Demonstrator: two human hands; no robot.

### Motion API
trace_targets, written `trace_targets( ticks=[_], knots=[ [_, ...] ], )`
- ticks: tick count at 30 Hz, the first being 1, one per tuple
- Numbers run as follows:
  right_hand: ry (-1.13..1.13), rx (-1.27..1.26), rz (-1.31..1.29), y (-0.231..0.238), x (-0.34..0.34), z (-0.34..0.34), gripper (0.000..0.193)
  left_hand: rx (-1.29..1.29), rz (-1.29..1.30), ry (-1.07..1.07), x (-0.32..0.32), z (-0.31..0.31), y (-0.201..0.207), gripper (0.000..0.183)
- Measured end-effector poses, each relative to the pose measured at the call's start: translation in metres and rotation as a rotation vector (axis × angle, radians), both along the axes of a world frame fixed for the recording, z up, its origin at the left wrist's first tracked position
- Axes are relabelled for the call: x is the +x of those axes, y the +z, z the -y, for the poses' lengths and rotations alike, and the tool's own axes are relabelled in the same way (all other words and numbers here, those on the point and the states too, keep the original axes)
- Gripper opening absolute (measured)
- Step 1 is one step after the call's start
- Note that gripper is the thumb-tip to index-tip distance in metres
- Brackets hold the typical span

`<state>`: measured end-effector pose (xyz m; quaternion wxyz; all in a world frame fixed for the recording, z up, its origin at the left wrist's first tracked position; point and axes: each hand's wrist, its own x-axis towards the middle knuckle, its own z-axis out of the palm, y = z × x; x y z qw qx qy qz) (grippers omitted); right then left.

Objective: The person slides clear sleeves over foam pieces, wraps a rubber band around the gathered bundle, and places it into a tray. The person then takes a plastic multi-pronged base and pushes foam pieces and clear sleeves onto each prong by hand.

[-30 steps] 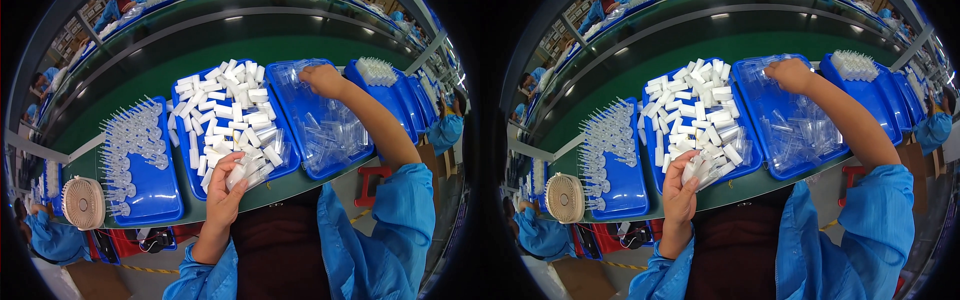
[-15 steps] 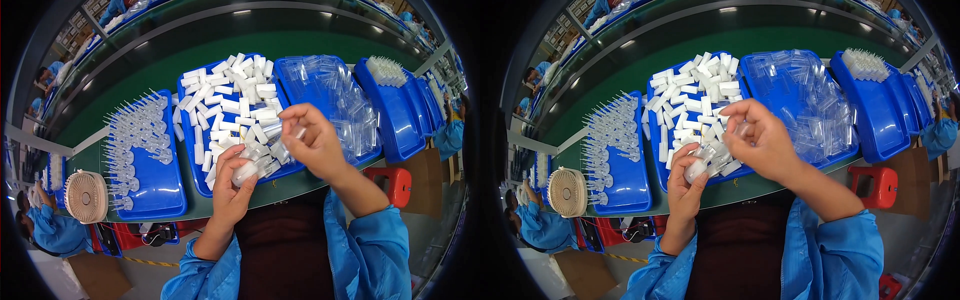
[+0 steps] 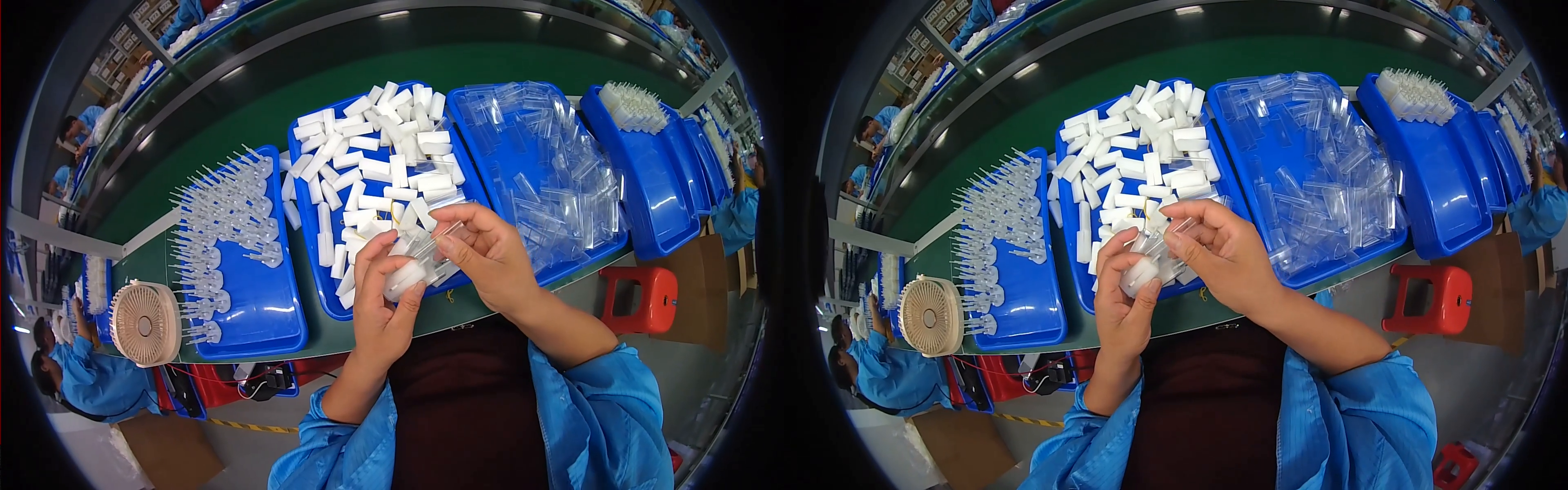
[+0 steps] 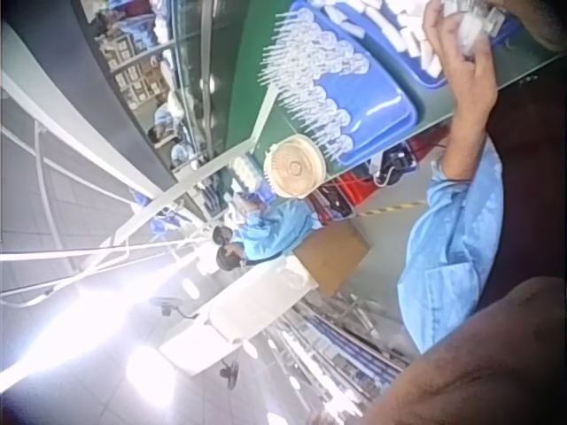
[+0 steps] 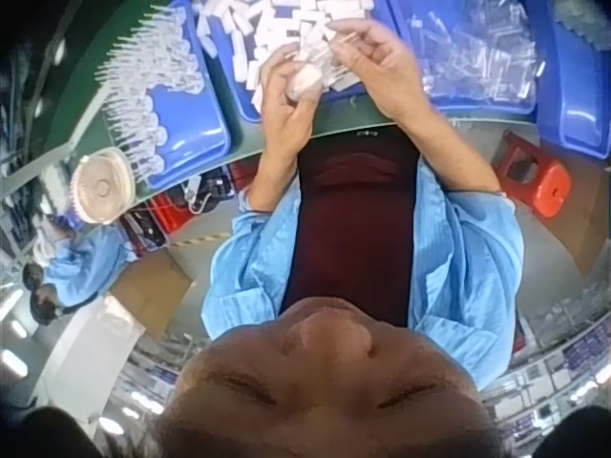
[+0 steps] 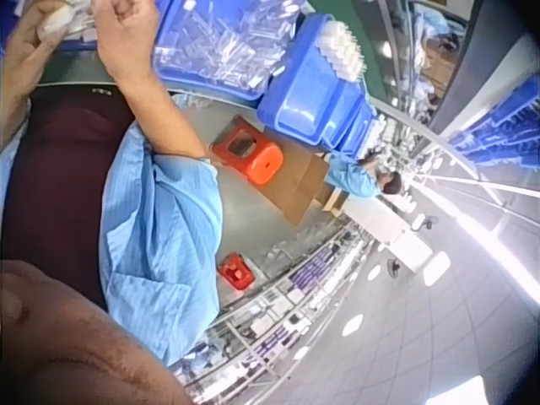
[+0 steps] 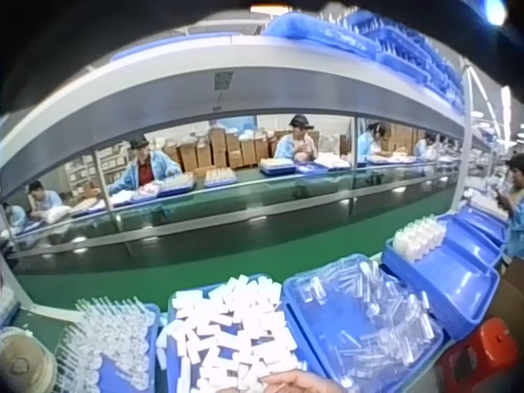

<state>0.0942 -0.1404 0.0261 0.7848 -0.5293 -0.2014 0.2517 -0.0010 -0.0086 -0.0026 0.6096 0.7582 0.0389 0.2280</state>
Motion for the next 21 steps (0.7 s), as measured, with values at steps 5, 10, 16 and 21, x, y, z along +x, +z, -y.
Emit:
trace_targets(
  ticks=[5,10,16,21],
  knots=[
    [0.02,0.017,-0.106,-0.001,0.0,0.0,0.031,0.009,0.011,0.032,0.001,0.0,0.0,0.021],
    [0.015,-0.004,-0.071,-0.003,-0.001,0.001,0.033,-0.11,-0.017,0.003,0.001,0.001,0.001,0.02],
    [-0.008,-0.015,-0.017,-0.003,-0.006,0.001,0.035,-0.055,0.001,0.035,0.002,0.001,-0.001,0.018],
    [-0.051,-0.004,-0.027,-0.006,-0.011,-0.001,0.034,-0.117,0.015,0.133,0.004,0.007,-0.001,0.017]
  ],
)
